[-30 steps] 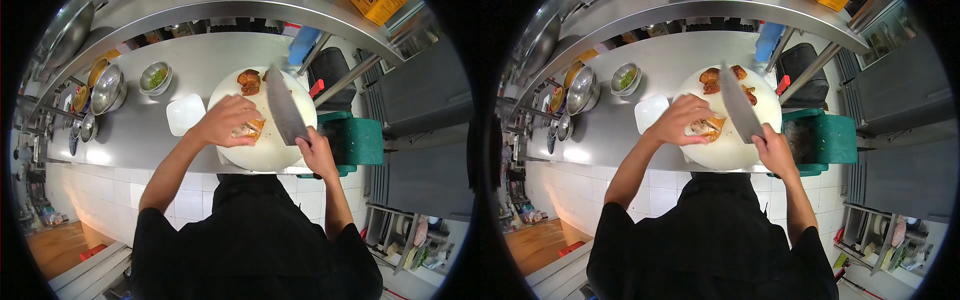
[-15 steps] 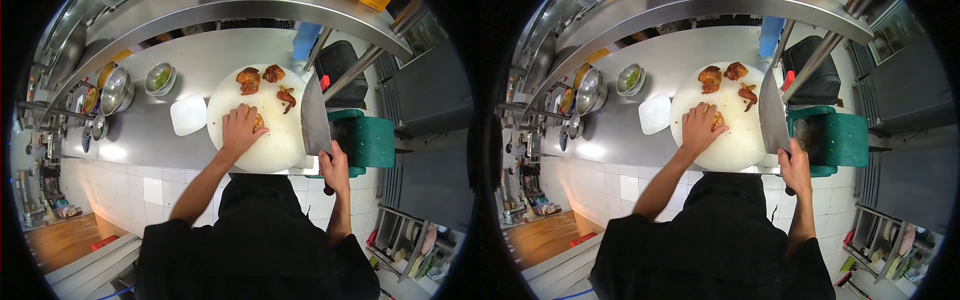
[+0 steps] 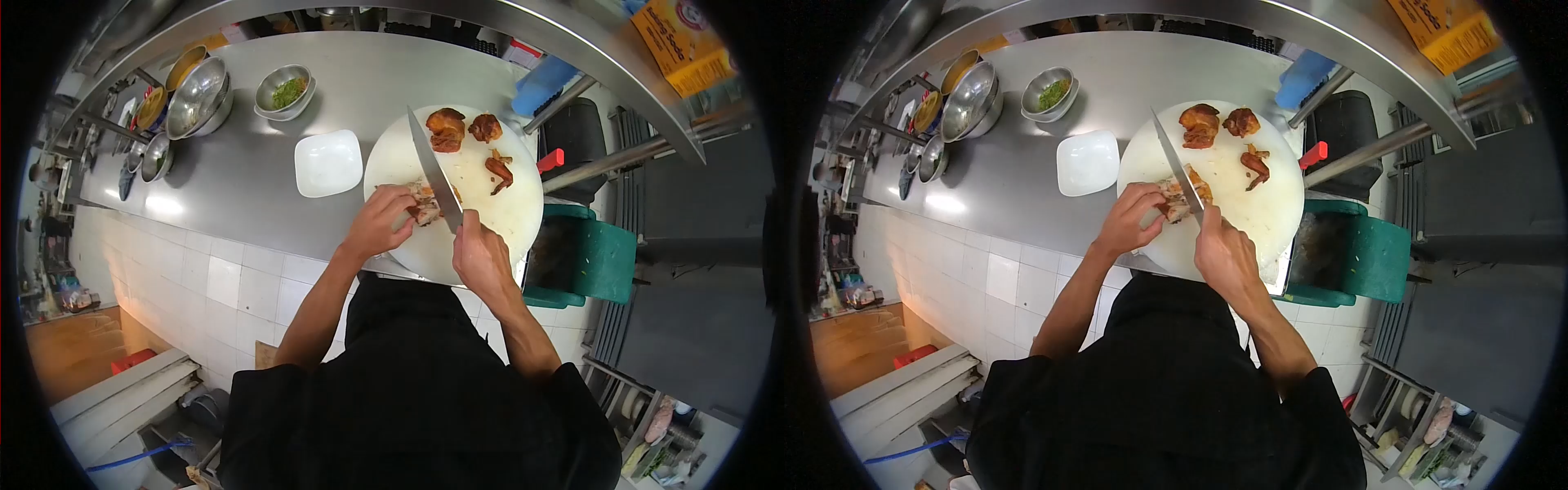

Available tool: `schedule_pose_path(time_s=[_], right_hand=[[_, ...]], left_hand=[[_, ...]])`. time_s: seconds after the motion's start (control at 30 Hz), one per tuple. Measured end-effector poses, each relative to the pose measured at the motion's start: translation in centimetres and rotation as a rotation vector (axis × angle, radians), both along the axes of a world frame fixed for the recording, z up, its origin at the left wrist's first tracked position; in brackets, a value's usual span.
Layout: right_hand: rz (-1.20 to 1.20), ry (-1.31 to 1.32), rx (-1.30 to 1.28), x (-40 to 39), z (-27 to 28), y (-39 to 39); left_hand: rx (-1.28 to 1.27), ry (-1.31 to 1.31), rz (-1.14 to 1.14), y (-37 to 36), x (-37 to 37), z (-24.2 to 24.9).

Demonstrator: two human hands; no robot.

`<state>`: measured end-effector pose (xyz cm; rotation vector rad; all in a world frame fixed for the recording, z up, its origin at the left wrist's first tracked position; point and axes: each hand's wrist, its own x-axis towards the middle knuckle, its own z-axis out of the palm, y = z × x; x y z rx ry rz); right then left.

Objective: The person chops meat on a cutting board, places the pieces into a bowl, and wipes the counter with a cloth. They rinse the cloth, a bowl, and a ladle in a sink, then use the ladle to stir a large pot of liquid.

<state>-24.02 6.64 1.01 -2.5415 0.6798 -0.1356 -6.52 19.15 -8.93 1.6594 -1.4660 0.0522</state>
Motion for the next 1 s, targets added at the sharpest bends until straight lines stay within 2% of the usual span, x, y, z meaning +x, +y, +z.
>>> schedule_pose_path(time_s=[0.13,0.27,0.37,0.4,0.53,0.63,0.7,0.77,0.83,0.87,1.0], right_hand=[[-0.011,0.015,-0.097,1.9,2.9,0.3],[-0.063,-0.033,-0.074,3.1,7.5,1.1],[0.054,0.215,-0.121,4.4,1.1,-0.4],[0.019,0.246,-0.083,5.0,-0.1,-0.2],[0.027,0.235,-0.059,4.8,-0.7,-1.5],[0.017,0.152,-0.05,3.8,1.5,-2.3],[-0.04,-0.012,0.039,2.1,4.1,-3.1],[-0.161,-0.15,0.315,-0.9,5.0,-4.6],[-0.212,-0.176,0.478,-4.3,4.7,-6.2],[-0.251,-0.216,0.443,-6.3,2.7,-6.9],[-0.367,0.056,0.299,-12.9,-2.6,-7.5]], left_hand=[[-0.028,-0.009,0.022,-0.2,0.0,-0.2],[-0.024,0.015,0.037,-0.3,0.0,-0.2],[-0.017,0.021,0.049,-0.1,-0.3,-0.5],[-0.012,0.019,0.051,0.0,-0.4,-0.5],[-0.018,0.017,0.051,-0.3,-0.2,0.0],[0.012,-0.011,0.064,-0.2,-0.4,-0.1],[0.011,-0.016,0.064,-0.2,-0.5,0.0],[0.014,-0.001,0.063,0.0,-0.7,-0.1],[0.007,0.034,0.065,0.0,-0.9,-0.2],[0.013,0.022,0.093,0.1,-1.2,-0.1],[0.008,0.004,0.196,-1.4,-2.3,2.0]])
